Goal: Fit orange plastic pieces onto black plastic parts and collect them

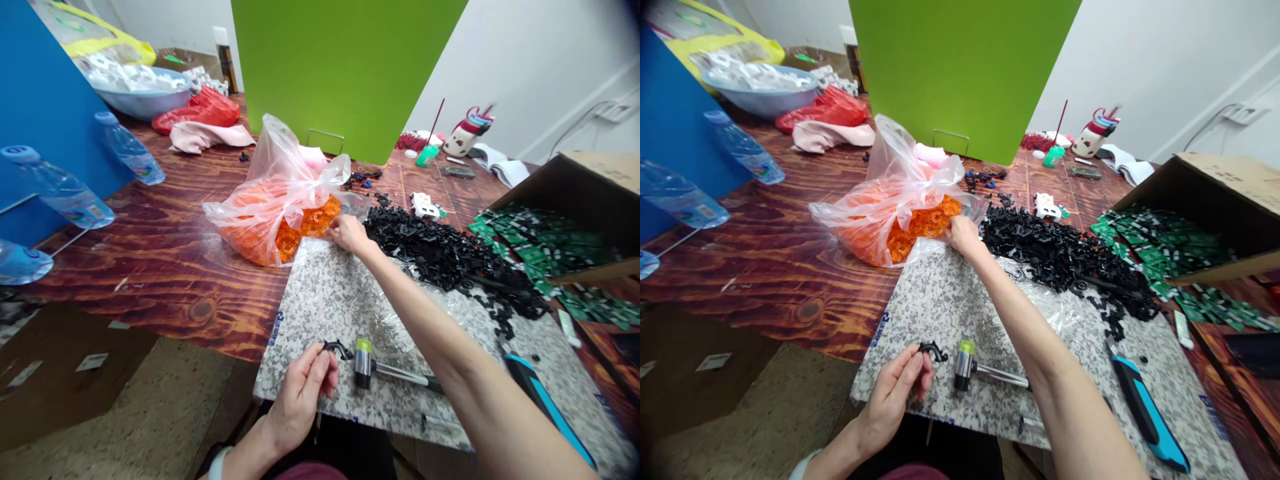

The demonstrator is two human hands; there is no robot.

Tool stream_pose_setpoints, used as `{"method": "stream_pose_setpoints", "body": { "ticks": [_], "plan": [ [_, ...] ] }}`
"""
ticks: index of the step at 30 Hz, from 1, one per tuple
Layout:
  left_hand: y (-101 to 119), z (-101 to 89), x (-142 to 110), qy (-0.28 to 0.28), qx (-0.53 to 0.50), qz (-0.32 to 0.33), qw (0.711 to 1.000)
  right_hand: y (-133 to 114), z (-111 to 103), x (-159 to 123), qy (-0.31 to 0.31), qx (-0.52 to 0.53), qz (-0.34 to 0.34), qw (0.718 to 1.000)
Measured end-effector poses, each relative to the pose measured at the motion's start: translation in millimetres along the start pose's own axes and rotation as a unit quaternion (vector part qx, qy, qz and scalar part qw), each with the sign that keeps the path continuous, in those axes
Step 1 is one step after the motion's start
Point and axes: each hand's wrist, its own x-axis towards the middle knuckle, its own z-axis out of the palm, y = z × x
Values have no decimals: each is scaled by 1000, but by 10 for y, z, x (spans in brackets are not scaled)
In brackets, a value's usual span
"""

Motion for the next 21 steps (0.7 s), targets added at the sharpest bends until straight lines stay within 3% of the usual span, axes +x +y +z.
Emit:
{"method": "stream_pose_setpoints", "body": {
  "ticks": [5, 13, 17, 21],
  "plan": [
    [41, 6, 33, 1, -52, -20, 998, 38, -235, -484, 63, 44, -74, 994],
    [50, 11, 73, 0, -84, -7, 996, 91, -297, -1734, 81, 127, -183, 972],
    [56, 44, 73, -7, -62, -6, 998, 102, -360, -2157, 83, 230, -167, 955],
    [86, 117, 65, -19, -35, 6, 999, 51, -456, -2392, 80, 286, -156, 942]
  ]
}}
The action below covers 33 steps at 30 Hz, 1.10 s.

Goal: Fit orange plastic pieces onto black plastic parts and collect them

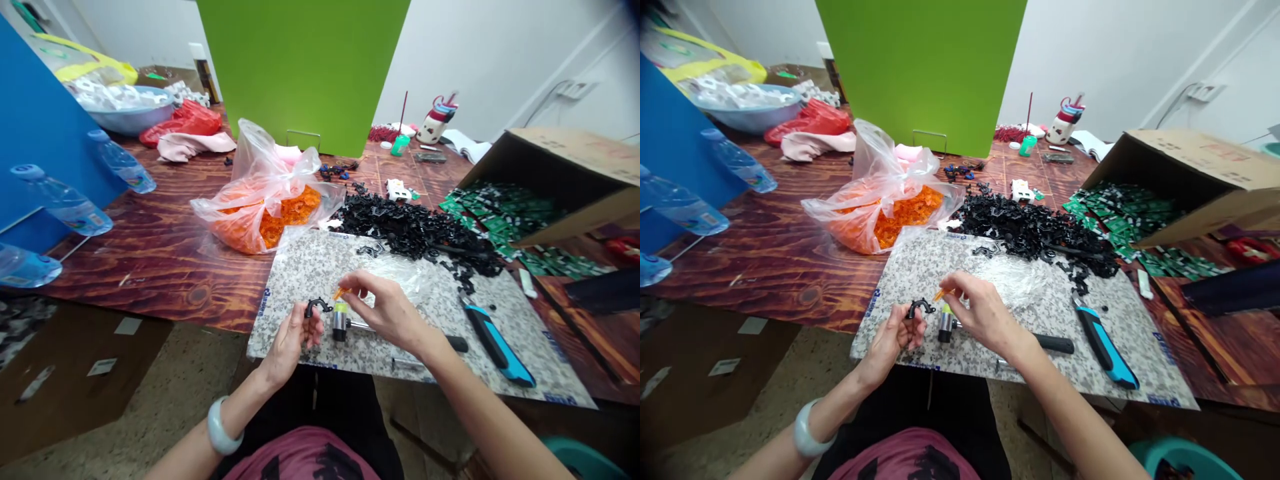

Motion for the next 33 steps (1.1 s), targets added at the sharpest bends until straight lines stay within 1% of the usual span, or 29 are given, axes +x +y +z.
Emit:
{"method": "stream_pose_setpoints", "body": {
  "ticks": [4, 8, 17, 21, 24, 28, 33],
  "plan": [
    [32, 75, -2, -5, 18, 5, 1000, -84, 3, -68, 1, 18, -33, 999],
    [43, 106, 12, -6, 19, 3, 1000, -80, 30, -73, 5, 12, -41, 999],
    [45, 92, 36, -21, 12, 3, 1000, 2, 29, -80, 86, 22, 7, 996],
    [60, 111, 18, -21, 22, 8, 1000, -19, 25, -126, 88, 42, 18, 995],
    [68, 126, 14, -21, 27, 8, 999, -38, 40, -168, 82, 45, 39, 995],
    [65, 132, 18, -26, 30, 7, 999, -26, 63, -205, 92, 48, 60, 993],
    [70, 147, 21, -21, 9, -11, 1000, 16, 55, -218, 100, 77, 82, 989]
  ]
}}
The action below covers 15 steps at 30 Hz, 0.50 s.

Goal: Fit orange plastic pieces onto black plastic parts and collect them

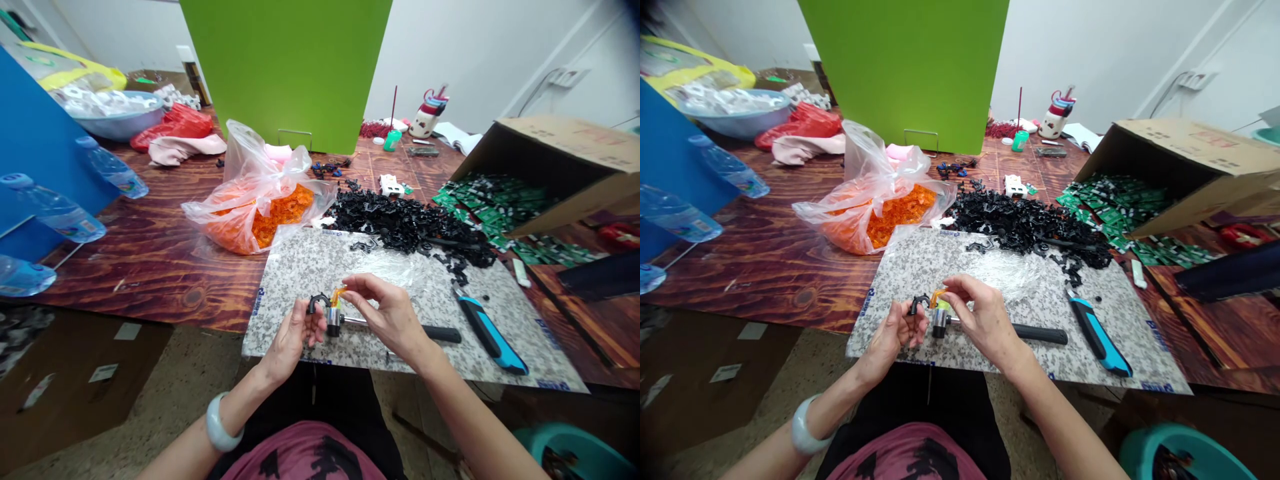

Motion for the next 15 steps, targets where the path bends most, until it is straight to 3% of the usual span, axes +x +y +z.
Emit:
{"method": "stream_pose_setpoints", "body": {
  "ticks": [7, 15],
  "plan": [
    [3, 2, 21, 7, -9, -12, 1000, 40, -32, -1, 10, -11, 21, 1000],
    [19, 15, 16, 4, 60, 15, 998, 27, -5, -22, 10, -15, 4, 1000]
  ]
}}
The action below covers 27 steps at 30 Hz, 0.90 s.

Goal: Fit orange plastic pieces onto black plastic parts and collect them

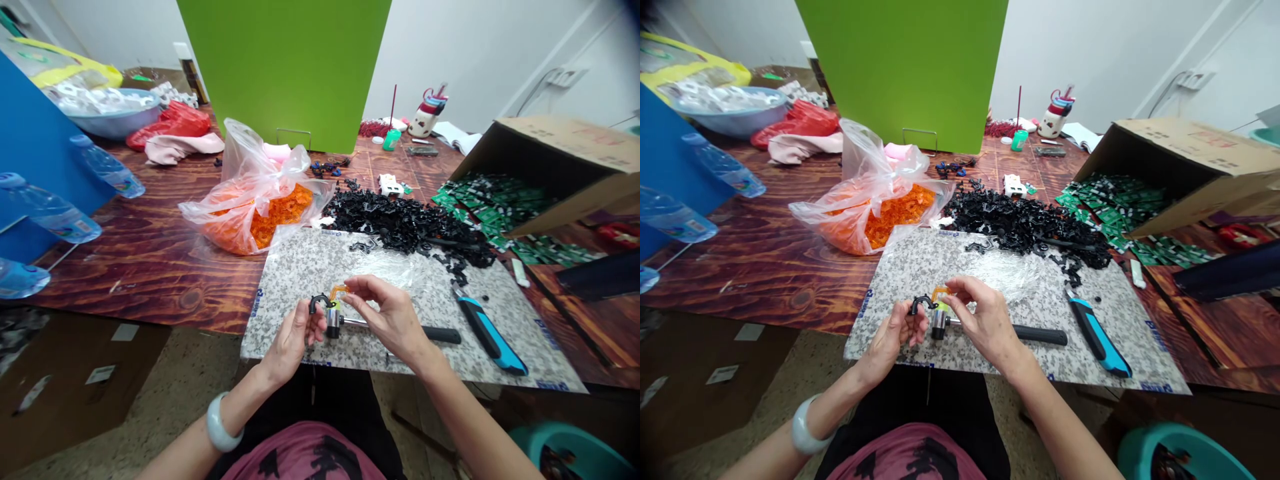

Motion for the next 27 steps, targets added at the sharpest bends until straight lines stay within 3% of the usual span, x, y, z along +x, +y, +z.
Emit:
{"method": "stream_pose_setpoints", "body": {
  "ticks": [15, 23, 27],
  "plan": [
    [-23, -50, -19, 1, 34, 14, 999, 42, 72, -1, 16, -6, 7, 1000],
    [-11, -19, -75, -21, 137, 72, 988, -132, 255, -104, 16, -59, -84, 995],
    [9, 4, -90, -9, 161, 80, 984, -138, 312, -139, 29, -82, -97, 991]
  ]
}}
